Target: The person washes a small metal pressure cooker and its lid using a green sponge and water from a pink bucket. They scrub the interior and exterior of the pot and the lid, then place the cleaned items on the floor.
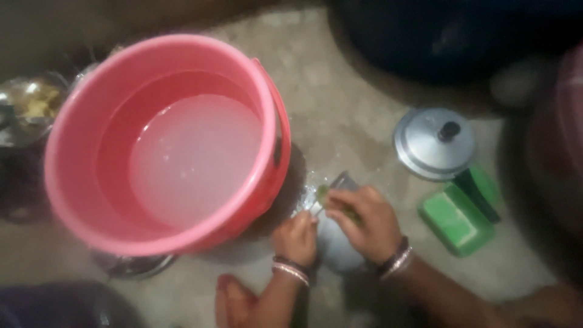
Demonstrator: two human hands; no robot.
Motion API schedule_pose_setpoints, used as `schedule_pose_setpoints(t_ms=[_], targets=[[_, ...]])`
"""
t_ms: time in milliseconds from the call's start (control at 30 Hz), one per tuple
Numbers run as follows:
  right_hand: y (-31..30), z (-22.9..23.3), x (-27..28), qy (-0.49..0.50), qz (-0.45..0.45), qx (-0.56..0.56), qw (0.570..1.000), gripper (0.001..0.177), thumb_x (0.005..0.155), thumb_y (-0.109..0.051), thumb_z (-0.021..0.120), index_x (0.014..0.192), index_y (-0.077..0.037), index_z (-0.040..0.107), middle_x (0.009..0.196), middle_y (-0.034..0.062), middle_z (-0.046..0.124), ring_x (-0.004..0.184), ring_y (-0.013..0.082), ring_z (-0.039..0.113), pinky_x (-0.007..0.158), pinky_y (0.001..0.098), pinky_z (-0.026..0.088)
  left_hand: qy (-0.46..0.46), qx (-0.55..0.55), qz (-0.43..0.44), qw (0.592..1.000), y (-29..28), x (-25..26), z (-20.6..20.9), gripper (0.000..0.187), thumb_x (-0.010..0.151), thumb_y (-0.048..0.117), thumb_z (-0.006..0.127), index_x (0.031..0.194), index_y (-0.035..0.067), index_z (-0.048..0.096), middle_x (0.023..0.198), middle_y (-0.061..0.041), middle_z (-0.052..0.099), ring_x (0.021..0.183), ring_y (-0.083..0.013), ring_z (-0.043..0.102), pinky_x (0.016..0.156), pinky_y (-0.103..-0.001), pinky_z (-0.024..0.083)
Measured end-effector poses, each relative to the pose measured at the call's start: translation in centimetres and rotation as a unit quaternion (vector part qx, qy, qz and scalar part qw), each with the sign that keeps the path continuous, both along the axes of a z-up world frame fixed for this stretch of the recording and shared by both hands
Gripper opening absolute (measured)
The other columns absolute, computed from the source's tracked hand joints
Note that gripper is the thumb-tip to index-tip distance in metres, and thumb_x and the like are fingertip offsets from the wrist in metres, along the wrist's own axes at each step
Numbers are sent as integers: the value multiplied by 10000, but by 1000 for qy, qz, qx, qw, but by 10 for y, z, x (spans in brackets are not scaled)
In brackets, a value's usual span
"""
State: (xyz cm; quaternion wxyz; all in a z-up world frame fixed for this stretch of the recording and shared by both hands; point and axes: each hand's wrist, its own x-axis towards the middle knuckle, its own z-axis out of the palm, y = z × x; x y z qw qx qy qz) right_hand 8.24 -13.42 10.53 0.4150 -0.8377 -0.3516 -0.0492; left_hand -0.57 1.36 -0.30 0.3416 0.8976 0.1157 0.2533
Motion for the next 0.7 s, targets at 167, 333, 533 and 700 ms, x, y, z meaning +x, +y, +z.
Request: schedule_pose_setpoints(t_ms=[167, 333, 533, 700], targets=[[-2, -4, 11, -62, 11, 14, 998, 328, 836, -144, 802, 1154, -129, 726, 922, 63, 756, 828, 265, 673, 755, 379, 540, 14, -40, -23, 999, 0, -5, -1, 300, 1007, 329, 560, 830, 89, 595, 716, -185, 632, 675, -420, 632, 585, -523, 468], [3, 3, 13, 25, -83, 62, 994, 418, 906, -117, 742, 1312, -73, 653, 1021, 65, 776, 981, 264, 713, 861, 390, 541, 16, -53, -14, 998, -2, -2, 0, 283, 1011, 312, 551, 842, 93, 611, 729, -182, 642, 682, -419, 636, 606, -523, 477], [3, -10, -7, -33, -36, 31, 998, 414, 848, -168, 796, 1246, -122, 691, 1002, 76, 784, 914, 256, 730, 812, 374, 556, 13, -42, -10, 999, 3, -8, -7, 253, 993, 305, 575, 862, 99, 640, 734, -181, 659, 686, -416, 653, 595, -524, 488], [-7, -36, 8, 195, -170, 184, 948, 545, 890, -116, 752, 1391, -84, 540, 905, 54, 759, 819, 154, 720, 801, 304, 580, 57, -43, 3, 997, 3, -2, 10, 229, 948, 308, 624, 881, 94, 672, 750, -202, 678, 697, -447, 653, 600, -539, 486]])
